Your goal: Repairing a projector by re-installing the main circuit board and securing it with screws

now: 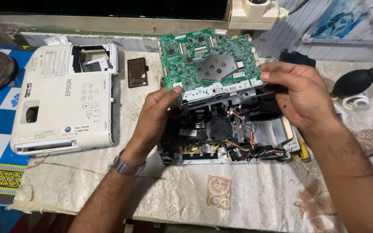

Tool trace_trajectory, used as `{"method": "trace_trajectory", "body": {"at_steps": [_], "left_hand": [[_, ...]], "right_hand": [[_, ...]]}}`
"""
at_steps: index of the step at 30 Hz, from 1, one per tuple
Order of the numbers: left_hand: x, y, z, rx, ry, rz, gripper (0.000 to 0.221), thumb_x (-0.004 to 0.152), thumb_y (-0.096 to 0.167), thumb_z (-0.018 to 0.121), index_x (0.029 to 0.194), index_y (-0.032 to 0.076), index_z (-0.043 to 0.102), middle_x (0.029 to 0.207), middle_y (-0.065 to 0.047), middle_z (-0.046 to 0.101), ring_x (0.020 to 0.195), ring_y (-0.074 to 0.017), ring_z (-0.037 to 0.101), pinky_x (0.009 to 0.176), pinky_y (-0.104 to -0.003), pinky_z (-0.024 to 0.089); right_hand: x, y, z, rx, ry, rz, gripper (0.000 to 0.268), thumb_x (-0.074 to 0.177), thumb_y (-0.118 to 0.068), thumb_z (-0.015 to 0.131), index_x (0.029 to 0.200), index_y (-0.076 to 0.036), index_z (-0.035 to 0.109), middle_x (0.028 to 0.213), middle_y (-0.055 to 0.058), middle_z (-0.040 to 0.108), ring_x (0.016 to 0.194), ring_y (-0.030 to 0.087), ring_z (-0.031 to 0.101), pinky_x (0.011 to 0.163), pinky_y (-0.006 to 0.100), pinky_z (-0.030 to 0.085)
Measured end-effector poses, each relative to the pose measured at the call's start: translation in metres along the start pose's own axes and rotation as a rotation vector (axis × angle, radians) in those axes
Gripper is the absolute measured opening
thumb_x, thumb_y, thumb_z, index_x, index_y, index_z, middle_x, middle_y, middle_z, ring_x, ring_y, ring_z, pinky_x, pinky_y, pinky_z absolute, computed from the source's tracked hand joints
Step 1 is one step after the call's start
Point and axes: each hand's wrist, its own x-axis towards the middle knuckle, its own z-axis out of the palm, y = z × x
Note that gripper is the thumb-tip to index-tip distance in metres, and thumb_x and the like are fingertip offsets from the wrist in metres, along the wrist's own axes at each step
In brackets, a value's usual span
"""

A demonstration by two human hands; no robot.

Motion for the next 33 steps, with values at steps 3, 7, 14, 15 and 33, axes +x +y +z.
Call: {"method": "trace_trajectory", "body": {"at_steps": [3,7,14,15,33], "left_hand": [[-0.001,0.002,0.000,0.074,-0.021,0.037,0.027,0.100,0.027,0.063,0.077,0.019,0.051,0.077,0.009,0.046,0.069,-0.0027,0.048,0.067,-0.020,0.043],[-0.002,0.007,-0.003,0.192,-0.057,0.091,0.029,0.098,0.029,0.063,0.074,0.017,0.050,0.078,0.006,0.044,0.073,-0.0095,0.061,0.074,-0.023,0.051],[0.000,0.003,-0.004,0.115,-0.115,0.082,0.020,0.097,0.029,0.066,0.086,0.013,0.063,0.084,0.004,0.061,0.075,-0.0065,0.057,0.072,-0.022,0.051],[0.001,0.001,-0.005,0.012,-0.126,0.040,0.020,0.097,0.027,0.066,0.084,0.013,0.059,0.080,0.001,0.062,0.071,-0.0111,0.062,0.069,-0.022,0.051],[0.006,-0.005,-0.011,-0.300,-0.268,0.166,0.007,0.097,0.007,0.068,0.102,0.004,0.066,0.105,-0.003,0.063,0.103,-0.0172,0.067,0.109,-0.041,0.058]], "right_hand": [[0.002,0.001,-0.002,0.007,0.012,-0.006,0.020,0.083,0.002,0.071,0.103,-0.003,0.072,0.093,0.004,0.071,0.083,0.014,0.067,0.078,0.024,0.058],[0.006,0.001,-0.008,0.044,-0.018,-0.038,0.020,0.084,0.002,0.071,0.104,-0.001,0.073,0.090,0.006,0.072,0.084,0.015,0.069,0.084,0.021,0.057],[0.007,0.000,-0.007,0.025,-0.007,-0.031,0.022,0.084,0.001,0.071,0.105,-0.001,0.073,0.091,0.006,0.073,0.086,0.014,0.070,0.086,0.021,0.058],[0.007,0.000,-0.007,0.004,0.006,-0.025,0.022,0.084,-0.001,0.071,0.106,-0.002,0.073,0.089,0.004,0.071,0.085,0.013,0.068,0.082,0.019,0.056],[0.011,-0.002,-0.018,-0.033,-0.030,-0.088,0.019,0.088,-0.001,0.071,0.107,-0.006,0.072,0.088,0.001,0.070,0.080,0.009,0.068,0.078,0.017,0.058]]}}
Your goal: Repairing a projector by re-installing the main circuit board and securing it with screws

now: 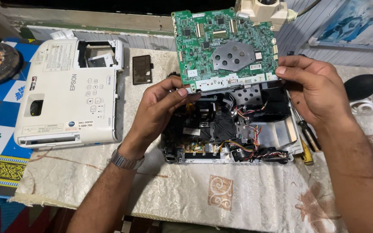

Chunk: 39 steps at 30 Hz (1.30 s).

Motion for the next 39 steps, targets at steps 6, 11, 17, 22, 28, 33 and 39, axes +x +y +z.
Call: {"method": "trace_trajectory", "body": {"at_steps": [6,11,17,22,28,33,39], "left_hand": [[0.000,0.001,0.003,0.103,0.037,0.000,0.005,0.096,0.009,0.065,0.098,0.006,0.062,0.098,-0.002,0.061,0.094,-0.0132,0.063,0.107,-0.040,0.059],[0.000,0.001,0.004,0.201,0.035,0.017,0.005,0.097,0.011,0.064,0.095,0.006,0.063,0.103,-0.001,0.059,0.098,-0.0130,0.063,0.104,-0.035,0.060],[-0.003,0.006,0.006,0.428,0.017,0.035,0.009,0.100,0.019,0.062,0.101,0.010,0.062,0.103,0.001,0.063,0.096,-0.0097,0.062,0.087,-0.023,0.052],[-0.002,-0.001,0.007,0.390,0.061,0.028,0.018,0.095,0.012,0.074,0.095,0.011,0.055,0.104,0.003,0.052,0.078,-0.0029,0.054,0.067,-0.015,0.047],[-0.003,0.001,0.007,0.350,0.068,0.034,0.016,0.094,0.010,0.073,0.096,0.011,0.057,0.101,0.002,0.056,0.083,-0.0070,0.061,0.077,-0.020,0.056],[-0.004,0.009,0.016,0.489,0.137,-0.021,0.016,0.093,0.023,0.074,0.086,0.012,0.065,0.088,0.003,0.062,0.080,-0.0069,0.060,0.077,-0.020,0.048],[-0.006,0.005,0.017,0.333,0.215,-0.182,0.016,0.090,0.016,0.078,0.083,0.006,0.067,0.076,-0.004,0.070,0.071,-0.0094,0.067,0.070,-0.022,0.055]], "right_hand": [[0.001,0.003,-0.003,-0.054,-0.015,-0.019,0.022,0.087,-0.002,0.073,0.108,-0.009,0.072,0.087,-0.001,0.069,0.079,0.007,0.067,0.074,0.015,0.057],[0.004,0.006,-0.006,-0.042,-0.049,-0.031,0.020,0.089,-0.002,0.070,0.108,-0.009,0.071,0.087,-0.002,0.068,0.079,0.007,0.066,0.075,0.016,0.056],[0.005,0.007,-0.006,-0.138,-0.018,-0.034,0.020,0.090,-0.006,0.071,0.109,-0.012,0.070,0.087,-0.005,0.066,0.084,0.004,0.064,0.078,0.013,0.051],[0.005,0.008,-0.005,-0.122,0.006,-0.032,0.020,0.091,-0.006,0.070,0.109,-0.013,0.070,0.089,-0.005,0.067,0.081,0.004,0.063,0.074,0.013,0.051],[0.005,0.010,-0.006,-0.092,-0.026,-0.047,0.020,0.091,-0.003,0.071,0.109,-0.011,0.070,0.089,-0.003,0.068,0.081,0.005,0.066,0.075,0.014,0.055],[0.004,0.009,0.002,-0.124,0.029,-0.016,0.020,0.087,-0.008,0.073,0.106,-0.012,0.071,0.084,-0.005,0.066,0.073,0.003,0.061,0.060,0.014,0.041],[0.003,0.017,0.008,-0.020,0.005,-0.080,0.019,0.086,-0.004,0.073,0.105,-0.005,0.074,0.086,0.001,0.071,0.082,0.009,0.069,0.083,0.019,0.056]]}}
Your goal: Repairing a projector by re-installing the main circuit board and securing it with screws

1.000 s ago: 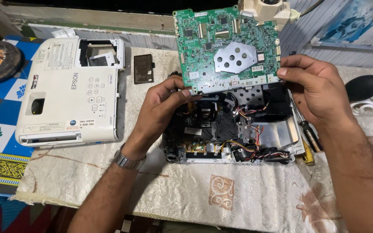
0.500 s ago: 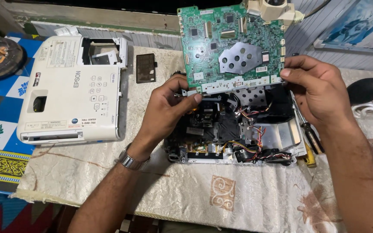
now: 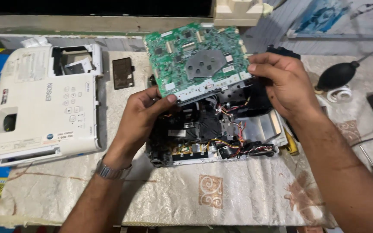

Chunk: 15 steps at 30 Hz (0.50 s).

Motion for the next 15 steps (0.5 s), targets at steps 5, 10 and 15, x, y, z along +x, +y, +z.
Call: {"method": "trace_trajectory", "body": {"at_steps": [5,10,15], "left_hand": [[-0.011,0.011,0.014,-0.046,-0.011,-0.018,0.016,0.090,0.009,0.077,0.088,-0.004,0.068,0.070,-0.006,0.064,0.066,-0.0111,0.065,0.066,-0.025,0.056],[-0.008,0.008,0.019,-0.055,0.066,0.049,0.014,0.091,0.007,0.077,0.093,-0.005,0.069,0.075,-0.006,0.064,0.071,-0.0105,0.063,0.076,-0.025,0.056],[-0.004,0.004,0.007,-0.078,0.022,-0.079,0.026,0.091,0.006,0.068,0.114,-0.006,0.068,0.110,-0.014,0.074,0.094,-0.0206,0.070,0.088,-0.027,0.057]], "right_hand": [[-0.003,-0.010,-0.001,0.012,-0.012,-0.025,0.022,0.085,-0.008,0.075,0.106,-0.005,0.076,0.085,0.004,0.074,0.085,0.010,0.074,0.086,0.022,0.058],[0.001,-0.022,-0.007,-0.033,-0.091,0.016,0.023,0.088,-0.012,0.075,0.110,-0.004,0.076,0.089,0.004,0.075,0.085,0.009,0.072,0.085,0.023,0.058],[0.002,-0.058,-0.017,-0.499,-0.039,0.138,0.016,0.096,-0.023,0.068,0.110,-0.016,0.072,0.106,-0.004,0.076,0.096,0.006,0.068,0.095,0.021,0.052]]}}
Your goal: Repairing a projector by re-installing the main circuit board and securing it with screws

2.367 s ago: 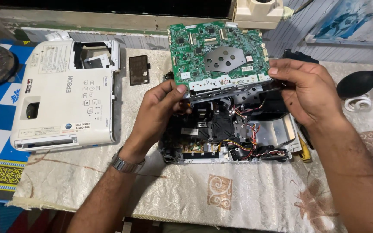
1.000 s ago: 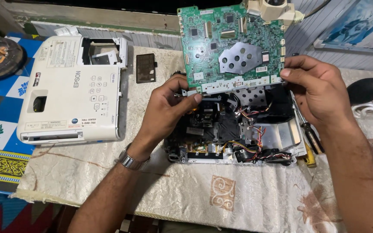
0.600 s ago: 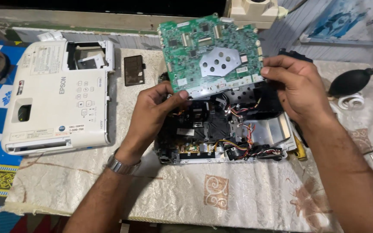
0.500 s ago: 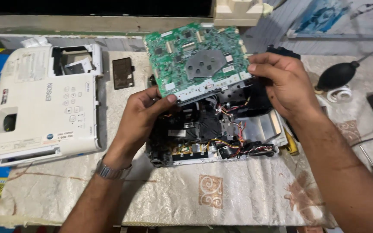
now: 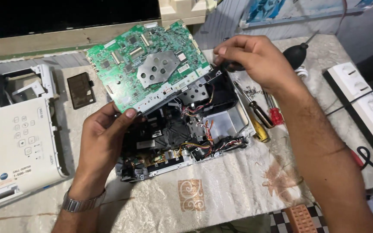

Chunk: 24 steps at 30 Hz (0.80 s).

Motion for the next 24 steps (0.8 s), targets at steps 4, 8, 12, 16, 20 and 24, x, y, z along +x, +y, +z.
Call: {"method": "trace_trajectory", "body": {"at_steps": [4,8,12,16,20,24], "left_hand": [[0.000,0.001,0.003,0.128,0.044,0.005,0.027,0.092,0.009,0.065,0.116,-0.003,0.068,0.119,-0.012,0.075,0.104,-0.0161,0.068,0.095,-0.025,0.054],[0.003,-0.006,-0.001,0.104,0.012,0.051,0.025,0.093,0.006,0.064,0.116,-0.005,0.066,0.116,-0.013,0.073,0.106,-0.0186,0.068,0.097,-0.033,0.061],[0.003,-0.010,-0.001,0.105,0.049,0.080,0.029,0.093,0.001,0.062,0.121,-0.006,0.064,0.122,-0.014,0.071,0.115,-0.0190,0.066,0.110,-0.028,0.051],[0.006,-0.017,-0.007,0.096,0.062,0.112,0.029,0.093,0.001,0.063,0.121,-0.005,0.064,0.121,-0.014,0.071,0.112,-0.0196,0.067,0.111,-0.029,0.053],[0.002,-0.012,0.000,0.117,0.075,0.085,0.027,0.095,0.002,0.061,0.120,-0.006,0.062,0.123,-0.016,0.070,0.112,-0.0215,0.068,0.108,-0.029,0.055],[0.001,-0.015,-0.006,0.159,0.080,0.101,0.019,0.098,0.005,0.064,0.114,-0.005,0.064,0.105,-0.012,0.069,0.098,-0.0194,0.069,0.095,-0.025,0.054]], "right_hand": [[0.003,0.004,-0.032,-0.718,0.052,0.058,0.013,0.101,-0.029,0.070,0.105,-0.018,0.076,0.095,-0.003,0.079,0.088,0.013,0.068,0.082,0.037,0.048],[0.010,0.012,-0.048,-1.027,-0.072,0.218,0.019,0.091,-0.016,0.065,0.102,-0.019,0.081,0.105,0.000,0.079,0.099,0.023,0.070,0.086,0.042,0.051],[0.004,0.005,-0.043,-1.154,-0.196,0.502,0.020,0.093,-0.012,0.068,0.100,-0.023,0.083,0.122,-0.003,0.075,0.115,0.021,0.066,0.101,0.045,0.050],[0.016,0.022,-0.051,-1.189,-0.246,0.539,0.018,0.090,-0.013,0.071,0.097,-0.023,0.084,0.119,-0.005,0.076,0.115,0.017,0.066,0.099,0.041,0.049],[0.018,0.025,-0.055,-1.203,-0.239,0.535,0.021,0.088,-0.011,0.068,0.092,-0.023,0.084,0.117,0.000,0.076,0.111,0.022,0.068,0.092,0.041,0.052],[0.020,0.027,-0.055,-1.209,-0.233,0.534,0.022,0.087,-0.009,0.068,0.095,-0.021,0.084,0.119,-0.001,0.075,0.112,0.023,0.068,0.096,0.043,0.051]]}}
